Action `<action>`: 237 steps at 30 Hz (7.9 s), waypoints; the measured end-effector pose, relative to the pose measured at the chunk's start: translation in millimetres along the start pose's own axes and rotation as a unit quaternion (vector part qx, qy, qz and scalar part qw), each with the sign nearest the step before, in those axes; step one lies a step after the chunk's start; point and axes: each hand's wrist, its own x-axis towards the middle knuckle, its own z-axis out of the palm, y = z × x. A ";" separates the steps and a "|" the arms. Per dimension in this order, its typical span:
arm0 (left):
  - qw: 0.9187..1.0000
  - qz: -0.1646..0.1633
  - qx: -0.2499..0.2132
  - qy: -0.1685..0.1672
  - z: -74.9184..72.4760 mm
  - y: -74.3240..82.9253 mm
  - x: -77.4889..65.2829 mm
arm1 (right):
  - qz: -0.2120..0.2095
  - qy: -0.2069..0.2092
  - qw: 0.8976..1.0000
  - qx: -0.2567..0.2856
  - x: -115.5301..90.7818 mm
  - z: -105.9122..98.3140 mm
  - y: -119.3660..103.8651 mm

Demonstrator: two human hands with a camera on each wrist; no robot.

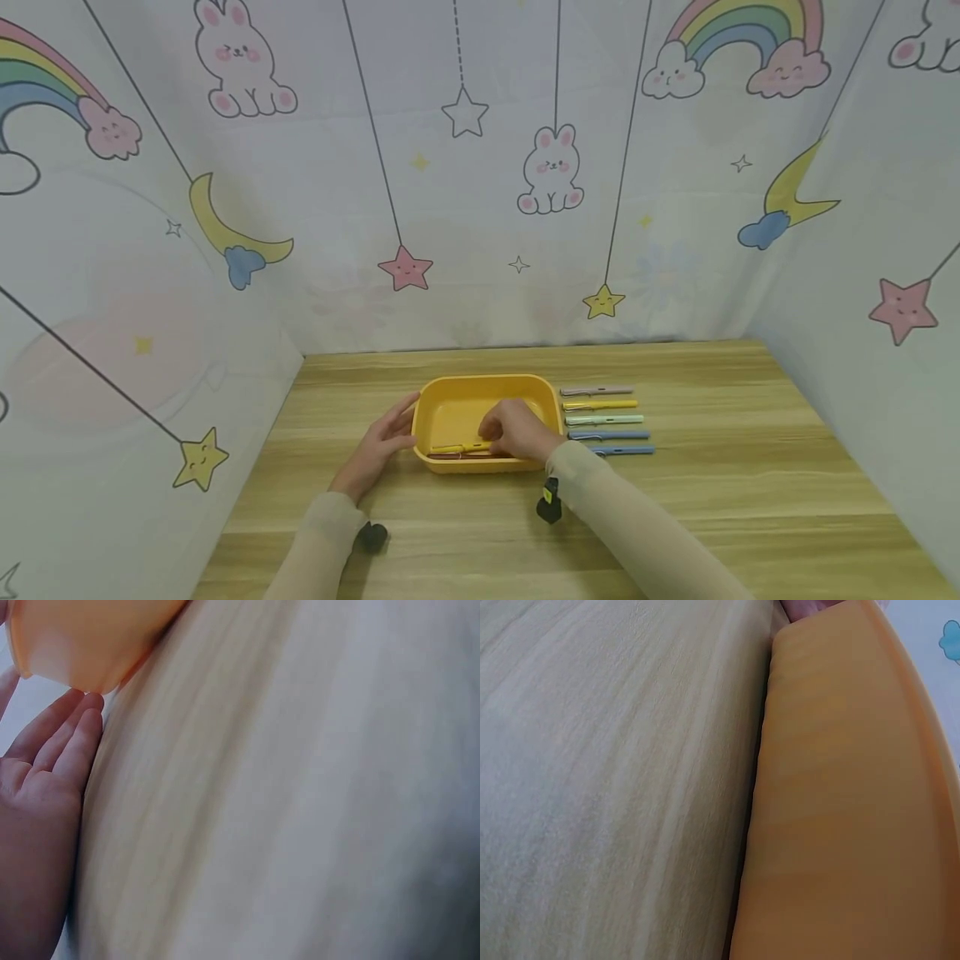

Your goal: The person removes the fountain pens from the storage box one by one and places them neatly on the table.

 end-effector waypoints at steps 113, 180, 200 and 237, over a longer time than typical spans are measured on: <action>1.000 -0.005 -0.011 -0.001 0.2 -2.0 -0.3 | 0.007 0.303 0.928 0.215 -84.6 -52.6 43.5; 1.000 0.009 -0.011 -0.007 -2.0 -1.8 0.1 | 0.051 0.314 0.932 0.172 -198.9 -51.0 111.4; 1.000 0.009 -0.012 -0.003 -2.6 -2.8 1.6 | 0.014 0.297 0.955 -0.019 -200.4 -43.6 130.3; 1.000 -0.020 0.001 0.007 -1.4 -1.7 1.8 | -0.024 0.281 0.951 -0.127 -191.1 -47.0 126.1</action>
